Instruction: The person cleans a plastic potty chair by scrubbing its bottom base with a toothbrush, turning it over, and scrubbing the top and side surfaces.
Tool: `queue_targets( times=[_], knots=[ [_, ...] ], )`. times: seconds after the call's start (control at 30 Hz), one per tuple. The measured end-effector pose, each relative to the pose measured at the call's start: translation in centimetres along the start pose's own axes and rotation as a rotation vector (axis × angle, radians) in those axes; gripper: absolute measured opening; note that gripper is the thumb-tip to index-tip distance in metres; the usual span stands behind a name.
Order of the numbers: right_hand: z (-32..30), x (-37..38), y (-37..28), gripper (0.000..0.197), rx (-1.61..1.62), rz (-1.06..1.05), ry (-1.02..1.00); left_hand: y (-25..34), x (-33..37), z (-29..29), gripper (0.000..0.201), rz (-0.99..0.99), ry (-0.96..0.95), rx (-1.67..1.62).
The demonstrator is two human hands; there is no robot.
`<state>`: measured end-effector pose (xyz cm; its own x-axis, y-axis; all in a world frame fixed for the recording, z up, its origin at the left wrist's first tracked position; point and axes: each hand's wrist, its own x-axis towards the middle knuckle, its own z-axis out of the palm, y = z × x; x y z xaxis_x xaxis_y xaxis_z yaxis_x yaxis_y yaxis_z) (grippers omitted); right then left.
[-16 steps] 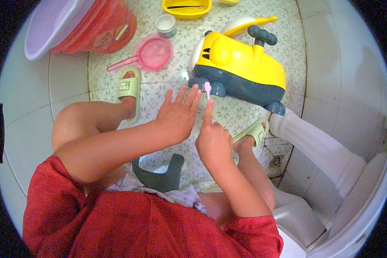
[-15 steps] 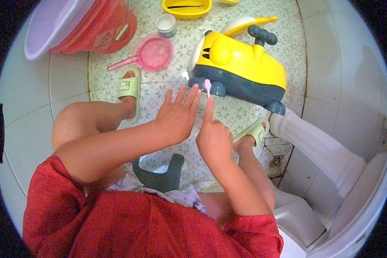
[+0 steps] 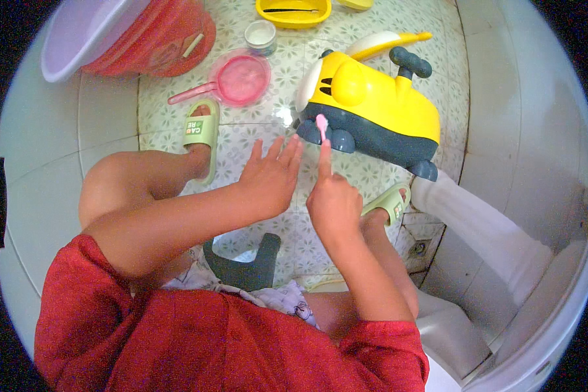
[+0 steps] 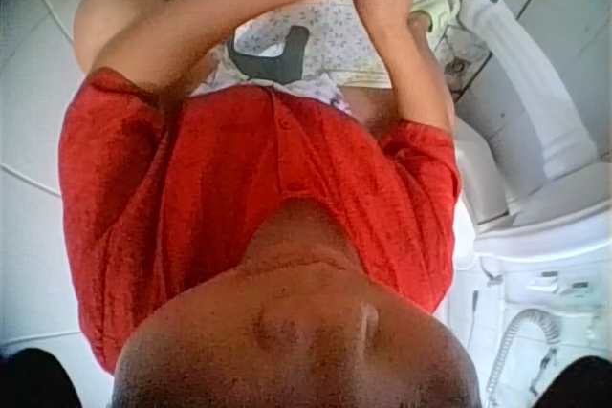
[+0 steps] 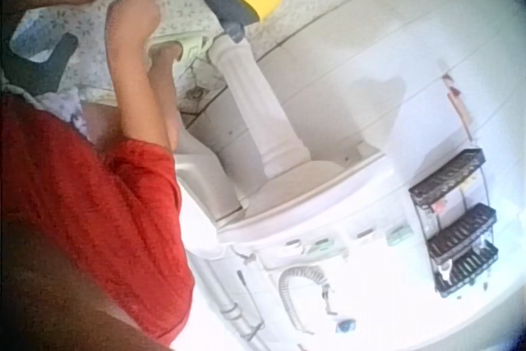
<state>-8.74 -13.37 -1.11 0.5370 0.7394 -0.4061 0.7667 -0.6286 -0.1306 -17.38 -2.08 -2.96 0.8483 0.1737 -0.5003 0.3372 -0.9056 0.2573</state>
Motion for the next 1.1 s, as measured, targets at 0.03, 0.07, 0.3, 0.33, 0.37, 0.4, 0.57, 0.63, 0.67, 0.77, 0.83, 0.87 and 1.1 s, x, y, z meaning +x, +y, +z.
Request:
queue_targets(
  times=[0.03, 0.07, 0.3, 0.33, 0.37, 0.4, 0.57, 0.63, 0.67, 0.77, 0.83, 0.87, 1.1],
  knots=[
    [0.2, -0.4, -0.4, 0.080, -0.030, -0.034, -0.016, -0.3, 0.3, 0.1, 0.072, -0.026, -0.026, 0.004],
    [0.2, -0.6, -0.7, 0.079, -0.062, -0.065, -0.033, -0.5, 0.5, 0.0, 0.072, -0.028, -0.028, 0.001],
    [-1.8, 0.3, -0.3, 0.075, -0.045, -0.010, -0.040, -1.2, 1.5, 0.0, 0.069, -0.042, -0.114, -0.129],
    [-2.1, 0.3, -0.4, 0.073, -0.022, -0.036, -0.060, -1.2, 1.7, -0.1, 0.065, -0.050, -0.144, -0.227],
    [-2.3, 0.0, -0.5, 0.070, 0.001, -0.068, -0.075, -1.6, 2.3, 0.3, 0.065, -0.056, -0.144, -0.225],
    [-2.4, 0.1, -0.1, 0.070, 0.003, -0.071, -0.071, -2.5, 3.7, 1.4, 0.054, -0.151, -0.194, -0.475],
    [-2.4, -0.2, 0.9, 0.061, 0.057, -0.069, 0.025, -3.7, 6.3, 4.0, 0.022, -0.506, -0.289, -1.457],
    [-2.5, -0.1, 0.6, 0.062, -0.008, -0.060, -0.003, -3.4, 6.6, 3.6, 0.017, -0.710, -0.270, -1.711],
    [-2.6, 0.2, 0.8, 0.063, -0.028, -0.027, -0.017, -3.0, 6.8, 3.2, 0.017, -0.705, -0.271, -1.706],
    [-1.7, 0.1, 0.5, 0.067, -0.051, -0.005, -0.033, -2.2, 7.1, 2.6, 0.019, -0.750, -0.218, -1.825],
    [-1.5, -0.2, 0.2, 0.068, -0.059, -0.020, -0.038, -2.6, 7.5, 2.7, 0.026, -0.755, -0.291, -1.966],
    [-1.8, -0.2, 0.0, 0.068, -0.054, -0.028, -0.069, -2.8, 7.4, 2.6, 0.026, -0.757, -0.292, -1.964],
    [-1.3, 0.2, -1.0, 0.065, -0.077, -0.044, -0.099, -3.1, 7.3, 2.1, 0.025, -0.725, -0.277, -2.094]
  ],
)
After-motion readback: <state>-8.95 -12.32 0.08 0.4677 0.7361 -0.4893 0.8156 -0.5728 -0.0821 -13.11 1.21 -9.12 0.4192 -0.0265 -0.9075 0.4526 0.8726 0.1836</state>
